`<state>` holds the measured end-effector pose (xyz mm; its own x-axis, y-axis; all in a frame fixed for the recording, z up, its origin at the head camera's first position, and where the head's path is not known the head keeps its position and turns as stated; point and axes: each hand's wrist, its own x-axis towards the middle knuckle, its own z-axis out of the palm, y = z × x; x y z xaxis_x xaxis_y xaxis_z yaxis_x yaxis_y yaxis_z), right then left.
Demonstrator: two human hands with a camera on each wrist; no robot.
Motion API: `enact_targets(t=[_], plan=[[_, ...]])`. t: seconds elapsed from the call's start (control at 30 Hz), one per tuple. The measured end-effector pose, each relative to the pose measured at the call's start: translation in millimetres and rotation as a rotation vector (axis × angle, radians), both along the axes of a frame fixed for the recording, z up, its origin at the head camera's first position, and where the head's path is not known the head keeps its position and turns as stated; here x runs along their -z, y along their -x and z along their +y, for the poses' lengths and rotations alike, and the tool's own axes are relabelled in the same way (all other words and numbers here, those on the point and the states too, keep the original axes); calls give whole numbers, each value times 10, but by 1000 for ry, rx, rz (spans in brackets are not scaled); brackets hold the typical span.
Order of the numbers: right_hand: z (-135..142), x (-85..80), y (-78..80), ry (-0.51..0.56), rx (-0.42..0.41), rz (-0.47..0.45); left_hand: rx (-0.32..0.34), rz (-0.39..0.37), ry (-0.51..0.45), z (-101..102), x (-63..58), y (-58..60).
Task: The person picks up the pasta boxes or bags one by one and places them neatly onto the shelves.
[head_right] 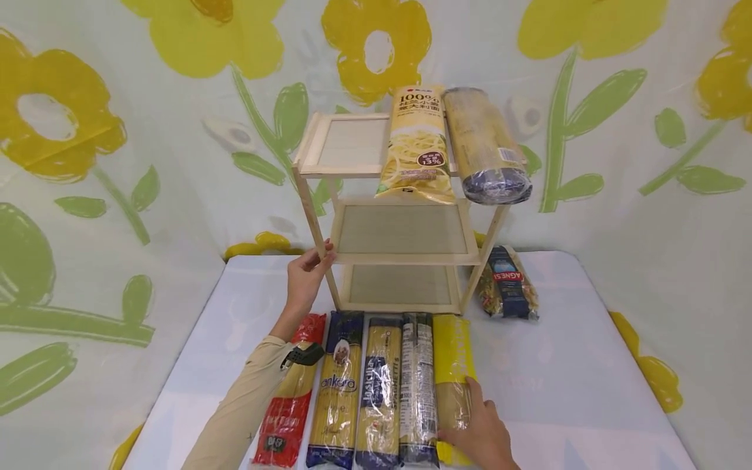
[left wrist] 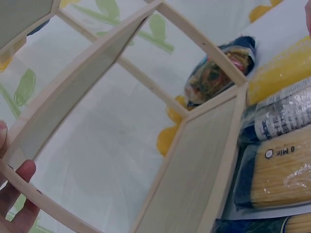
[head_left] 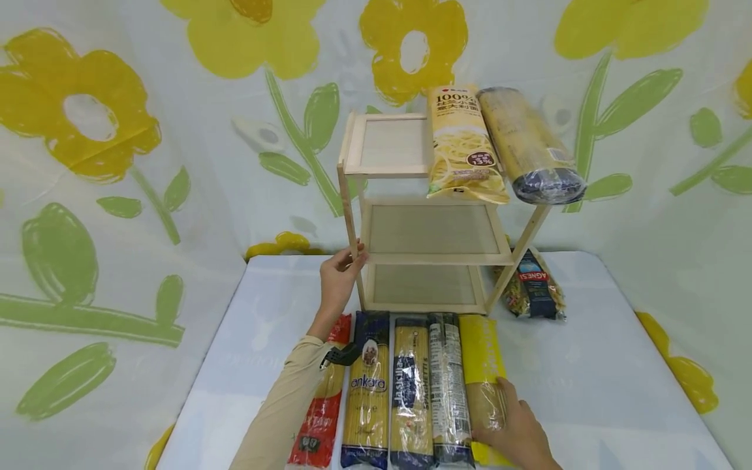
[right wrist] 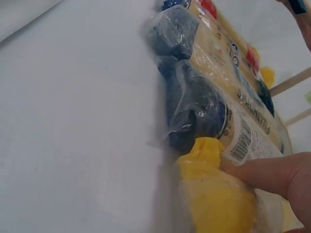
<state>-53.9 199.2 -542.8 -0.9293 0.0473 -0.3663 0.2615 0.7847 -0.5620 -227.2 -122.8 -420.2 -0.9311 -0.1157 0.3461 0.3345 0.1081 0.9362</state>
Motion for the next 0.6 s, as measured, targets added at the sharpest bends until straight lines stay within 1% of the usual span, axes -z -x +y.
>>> enact_targets(t=[0.17, 0.3, 0.4, 0.5, 0.6], plan=[[-3, -30, 17, 23, -3, 50, -6, 0, -1, 4, -16, 0], [10, -63, 5, 71, 20, 76, -7, -10, 0, -4, -17, 9], [39, -86, -11, 86, 30, 94, -1, -15, 1, -2, -18, 12], [67, -140, -18, 61, 30, 108, -2, -15, 10, 8, -22, 7], [83, -242, -26, 40, 21, 133, -12, -9, 26, 11, -27, -2]])
